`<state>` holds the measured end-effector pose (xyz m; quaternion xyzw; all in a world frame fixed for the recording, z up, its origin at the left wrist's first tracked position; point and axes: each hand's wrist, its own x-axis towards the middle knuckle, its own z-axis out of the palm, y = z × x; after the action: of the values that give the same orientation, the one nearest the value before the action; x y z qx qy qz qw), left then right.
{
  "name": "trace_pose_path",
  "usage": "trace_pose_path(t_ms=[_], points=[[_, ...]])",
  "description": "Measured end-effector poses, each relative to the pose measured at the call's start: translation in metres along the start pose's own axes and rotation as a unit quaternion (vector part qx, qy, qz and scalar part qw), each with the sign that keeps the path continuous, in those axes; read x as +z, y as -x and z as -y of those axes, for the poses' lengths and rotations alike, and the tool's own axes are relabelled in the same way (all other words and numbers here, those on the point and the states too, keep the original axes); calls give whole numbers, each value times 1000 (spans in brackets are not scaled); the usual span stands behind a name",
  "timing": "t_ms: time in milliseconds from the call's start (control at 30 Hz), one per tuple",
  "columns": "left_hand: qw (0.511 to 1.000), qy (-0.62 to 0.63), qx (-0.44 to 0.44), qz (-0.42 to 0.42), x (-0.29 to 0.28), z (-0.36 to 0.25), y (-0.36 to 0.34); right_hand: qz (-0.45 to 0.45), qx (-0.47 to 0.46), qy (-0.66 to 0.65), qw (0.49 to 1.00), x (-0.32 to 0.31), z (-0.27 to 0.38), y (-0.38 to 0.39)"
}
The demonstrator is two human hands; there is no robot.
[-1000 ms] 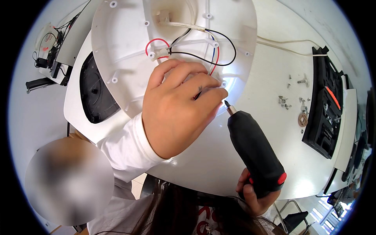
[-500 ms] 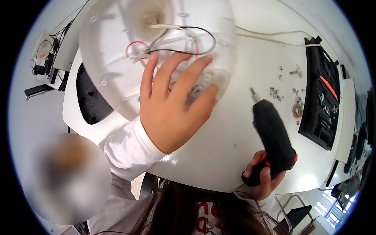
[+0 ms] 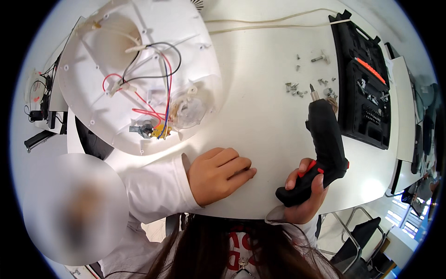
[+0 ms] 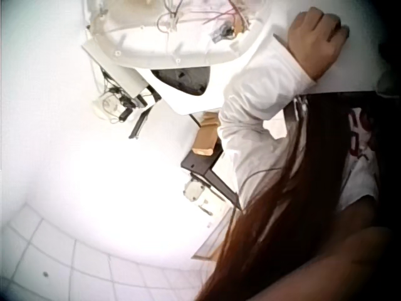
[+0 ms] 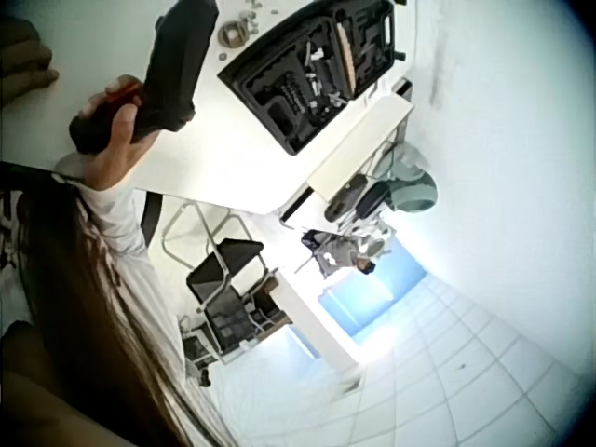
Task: The person uses a cordless screwdriver to remove screws from a white plastic housing, then manipulates internal wires and components. They select different screwdriver bits from a toolkit and continue adjusting the device's internal parts.
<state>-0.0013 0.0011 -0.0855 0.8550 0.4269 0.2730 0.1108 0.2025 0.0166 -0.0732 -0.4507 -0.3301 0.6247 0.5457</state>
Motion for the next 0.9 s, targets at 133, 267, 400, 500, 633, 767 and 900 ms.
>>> trace_pose_path(t_ms=[133, 267, 400, 500, 633, 767, 900], points=[[999, -53, 6, -12, -1, -3, -12, -41, -25, -33, 998, -5, 3, -1], [995, -44, -42, -75, 18, -1, -38, -85, -83, -67, 991, -14, 8, -3], [978, -7, -73, -194, 39, 11, -74, -142, -147, -44, 978, -32, 13, -8], [962, -23, -113, -246, 42, 15, -102, -154, -162, -43, 974, -39, 21, -9], [941, -35, -174, -288, 45, 27, -130, -124, -153, -54, 979, -54, 21, -6], [916, 6, -245, -319, 50, 47, -135, -106, -133, -62, 984, -55, 24, 0], [929, 13, -286, -235, 50, 54, -126, -98, -124, -62, 986, -63, 21, 6]])
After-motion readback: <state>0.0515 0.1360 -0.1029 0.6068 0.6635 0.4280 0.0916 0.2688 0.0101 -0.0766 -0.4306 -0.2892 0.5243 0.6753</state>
